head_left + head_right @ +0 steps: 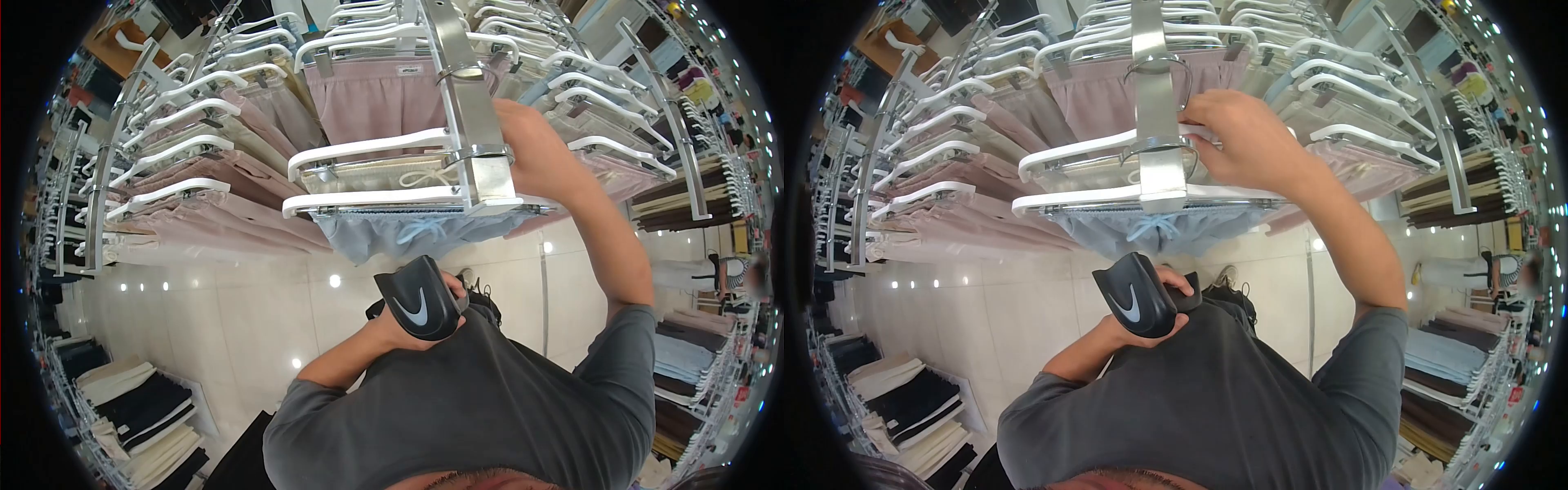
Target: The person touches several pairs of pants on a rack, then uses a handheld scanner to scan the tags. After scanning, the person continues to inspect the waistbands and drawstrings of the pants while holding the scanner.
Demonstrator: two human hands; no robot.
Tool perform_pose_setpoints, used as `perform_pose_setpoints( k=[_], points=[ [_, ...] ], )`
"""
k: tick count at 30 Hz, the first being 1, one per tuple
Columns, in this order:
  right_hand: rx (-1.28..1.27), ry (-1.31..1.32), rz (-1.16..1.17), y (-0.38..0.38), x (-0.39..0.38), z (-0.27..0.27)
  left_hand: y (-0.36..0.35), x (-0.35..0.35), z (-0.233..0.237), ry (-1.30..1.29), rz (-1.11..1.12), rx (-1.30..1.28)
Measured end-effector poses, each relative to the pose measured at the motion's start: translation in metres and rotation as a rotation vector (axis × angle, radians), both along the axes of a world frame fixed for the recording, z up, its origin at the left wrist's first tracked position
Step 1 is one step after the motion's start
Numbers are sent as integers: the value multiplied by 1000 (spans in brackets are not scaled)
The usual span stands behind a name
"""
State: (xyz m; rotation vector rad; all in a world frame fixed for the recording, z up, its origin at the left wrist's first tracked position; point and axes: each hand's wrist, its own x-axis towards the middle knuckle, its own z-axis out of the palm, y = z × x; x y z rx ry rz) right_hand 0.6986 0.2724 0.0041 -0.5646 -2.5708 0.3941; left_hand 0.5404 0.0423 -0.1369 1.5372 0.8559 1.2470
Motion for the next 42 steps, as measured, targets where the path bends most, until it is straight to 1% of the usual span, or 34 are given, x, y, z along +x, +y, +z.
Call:
perform_pose_setpoints(
  k=[2,5,7,9,11,12,14,18,21,23,27,29,30,32,35,39,42],
  points=[
    [-29,41,-11,-2,6,3,2,5,5,-23,52,-13],
    [-50,83,-46,-10,20,20,2,13,8,11,46,-8],
    [-93,103,-155,-14,33,25,2,22,5,19,28,-11],
    [-91,149,-172,-20,48,29,1,33,3,28,13,-11],
    [-139,152,-273,-25,66,33,1,45,5,21,6,-10],
    [-136,158,-275,-26,77,32,2,51,7,26,3,-6],
    [-179,143,-331,-29,100,28,3,65,10,54,-12,-4],
    [-103,152,-366,-34,150,19,6,101,12,6,-14,-22],
    [-145,238,-371,-33,188,6,11,124,20,11,-29,-1],
    [-183,226,-411,-33,214,-3,13,141,24,5,-4,6],
    [-174,231,-405,-30,263,-23,20,169,22,26,-6,11],
    [-215,241,-433,-30,284,-28,28,184,23,190,5,136],
    [-214,251,-433,-28,295,-32,31,191,23,199,4,139],
    [-249,193,-447,-22,315,-42,35,206,20,141,-18,58],
    [-224,165,-487,-22,343,-52,45,231,16,147,-10,64],
    [-197,174,-479,-15,378,-58,54,261,10,140,3,-7],
    [-254,229,-474,-3,406,-66,56,280,7,146,21,-8]
  ],
)
